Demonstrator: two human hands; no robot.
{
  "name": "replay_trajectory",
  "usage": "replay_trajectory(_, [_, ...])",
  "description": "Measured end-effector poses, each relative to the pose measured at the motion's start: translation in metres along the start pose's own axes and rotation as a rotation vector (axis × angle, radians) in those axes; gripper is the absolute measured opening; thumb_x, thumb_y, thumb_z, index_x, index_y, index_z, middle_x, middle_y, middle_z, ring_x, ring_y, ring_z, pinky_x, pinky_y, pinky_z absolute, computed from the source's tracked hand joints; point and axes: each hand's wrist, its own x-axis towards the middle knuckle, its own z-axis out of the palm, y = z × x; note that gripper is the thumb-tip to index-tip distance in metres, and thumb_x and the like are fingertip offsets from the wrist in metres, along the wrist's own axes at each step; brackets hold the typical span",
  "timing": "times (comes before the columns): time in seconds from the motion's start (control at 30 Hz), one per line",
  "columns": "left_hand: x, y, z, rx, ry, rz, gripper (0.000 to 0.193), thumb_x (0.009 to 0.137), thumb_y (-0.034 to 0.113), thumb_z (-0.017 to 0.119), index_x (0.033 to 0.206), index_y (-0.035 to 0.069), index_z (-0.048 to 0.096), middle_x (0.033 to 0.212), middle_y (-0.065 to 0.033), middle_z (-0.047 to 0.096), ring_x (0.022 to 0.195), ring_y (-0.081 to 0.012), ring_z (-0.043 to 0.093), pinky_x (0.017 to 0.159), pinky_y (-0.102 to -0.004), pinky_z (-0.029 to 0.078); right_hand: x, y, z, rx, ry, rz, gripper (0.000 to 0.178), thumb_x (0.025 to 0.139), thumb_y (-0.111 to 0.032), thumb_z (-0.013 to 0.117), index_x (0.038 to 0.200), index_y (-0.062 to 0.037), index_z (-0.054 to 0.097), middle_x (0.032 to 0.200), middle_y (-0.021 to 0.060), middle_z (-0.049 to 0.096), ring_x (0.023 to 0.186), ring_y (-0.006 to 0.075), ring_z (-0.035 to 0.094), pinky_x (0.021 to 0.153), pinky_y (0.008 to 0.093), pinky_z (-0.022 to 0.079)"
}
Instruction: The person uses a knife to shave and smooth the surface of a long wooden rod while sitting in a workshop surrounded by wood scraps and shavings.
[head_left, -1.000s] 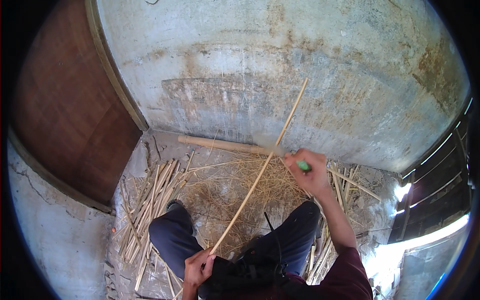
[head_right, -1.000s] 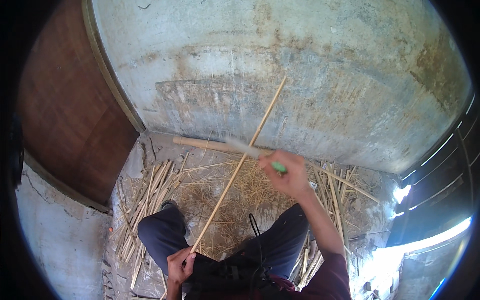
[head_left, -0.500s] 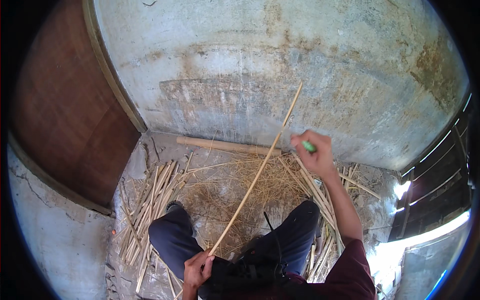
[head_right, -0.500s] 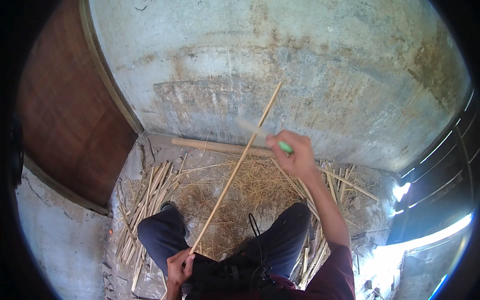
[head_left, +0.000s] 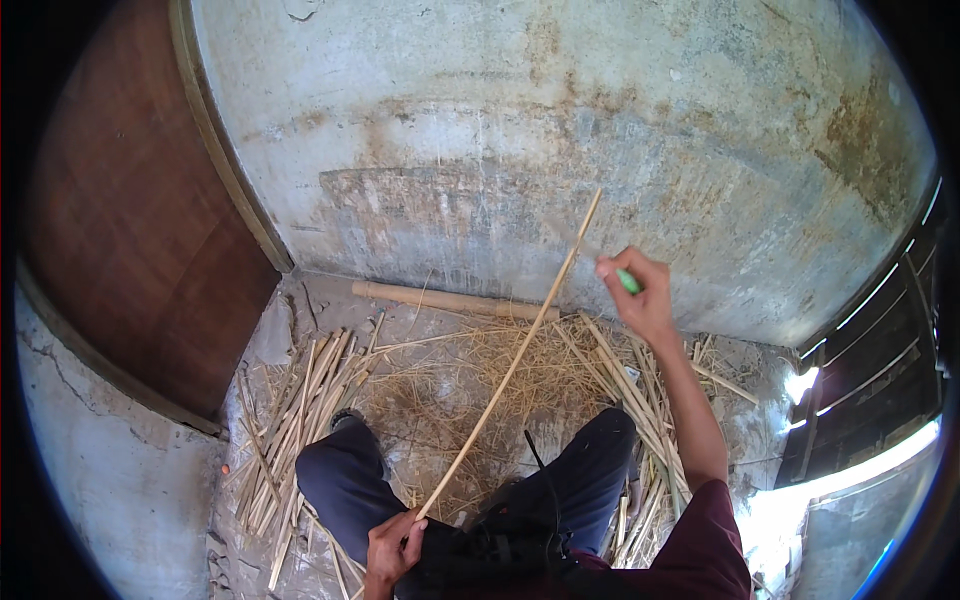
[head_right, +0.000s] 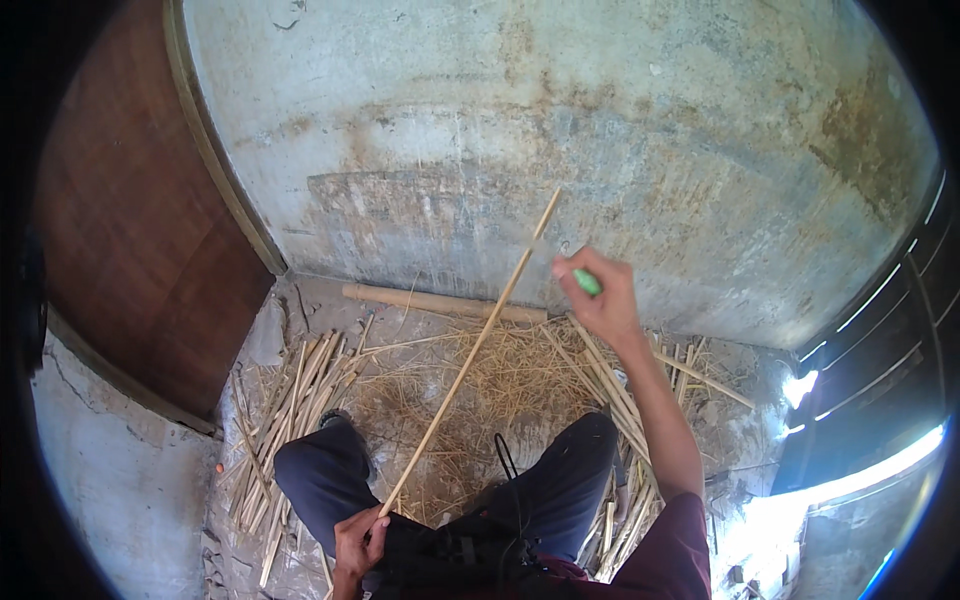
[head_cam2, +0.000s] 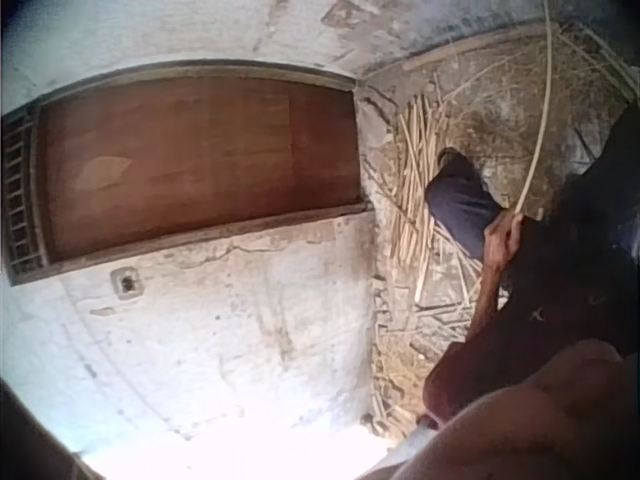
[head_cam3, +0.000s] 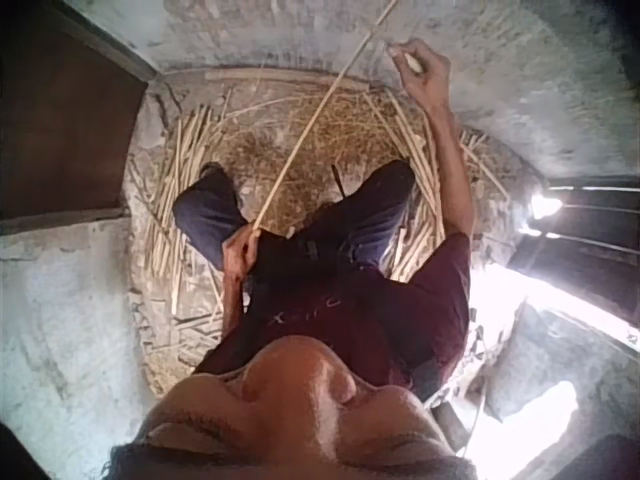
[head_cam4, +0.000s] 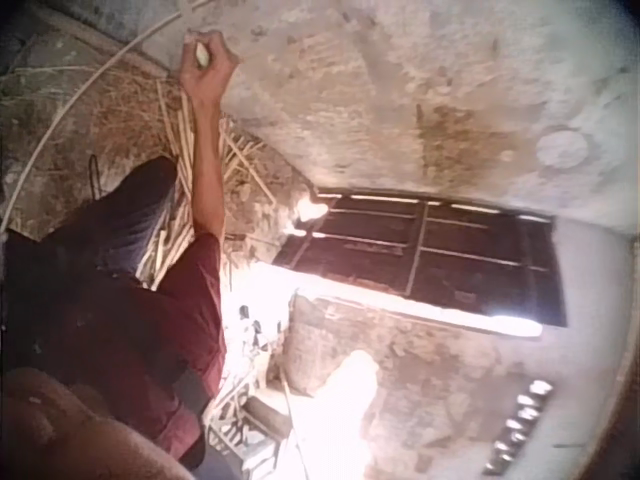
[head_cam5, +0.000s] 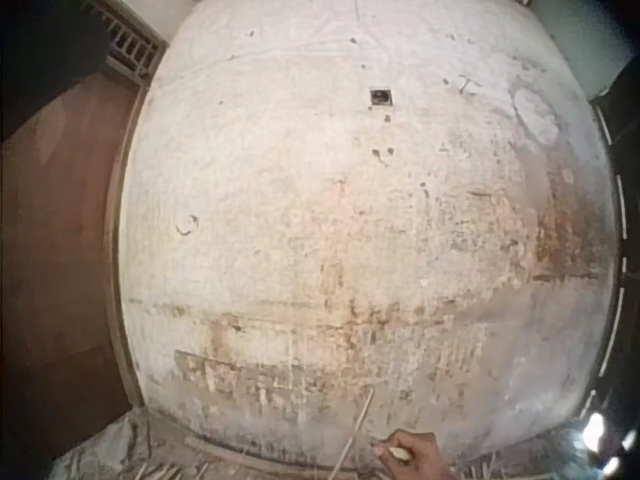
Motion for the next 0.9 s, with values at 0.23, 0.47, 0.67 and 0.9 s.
replay_trajectory(0.23, [-0.006, -0.001, 0.002, -0.007, 0.02, -0.005, 0.019, 0.101, 0.008, 0.075, 0.118, -0.001, 0.078, 0.083, -0.0176, 0.072, 0.062, -0.027, 0.068, 0.058, -0.0361, 0.053, -0.005, 0.026, 0.01, 0.025, -0.005, 0.015, 0.011, 0.1, -0.01, 0.078, 0.098, -0.0009, 0.072, 0.089, 0.0078, 0.079, 0.075, 0.0119, 0.071, 0.064, 0.0315, 0.053])
replay_trajectory(0.47, [0.005, 0.008, -0.004, -0.081, -0.127, -0.109, 0.019, 0.107, 0.01, 0.07, 0.119, -0.001, 0.079, 0.076, -0.0139, 0.071, 0.061, -0.0214, 0.067, 0.058, -0.0343, 0.052, 0.003, 0.107, -0.03, -0.131, 0.222, 0.352, 0.017, 0.101, -0.019, 0.075, 0.099, -0.0032, 0.069, 0.085, 0.0044, 0.074, 0.071, 0.011, 0.061, 0.067, 0.0309, 0.048])
replay_trajectory(0.67, [0.018, 0.0, -0.007, -0.186, -0.122, -0.242, 0.026, 0.114, 0.015, 0.058, 0.116, 0.0, 0.078, 0.067, -0.0075, 0.062, 0.06, -0.0145, 0.062, 0.063, -0.033, 0.052, -0.093, 0.104, -0.004, -0.183, -0.12, 0.549, 0.018, 0.098, -0.019, 0.075, 0.108, -0.0046, 0.071, 0.078, 0.0055, 0.069, 0.068, 0.0122, 0.058, 0.064, 0.0338, 0.046])
replay_trajectory(0.9, [0.008, -0.021, -0.028, -0.357, -0.067, -0.362, 0.026, 0.114, 0.021, 0.06, 0.115, 0.001, 0.078, 0.066, 0.0039, 0.057, 0.057, -0.0032, 0.05, 0.052, -0.025, 0.039, -0.205, 0.095, -0.051, 0.24, 0.049, 0.903, 0.026, 0.102, -0.014, 0.068, 0.127, -0.0069, 0.066, 0.078, 0.002, 0.069, 0.06, 0.0067, 0.049, 0.056, 0.0278, 0.039])
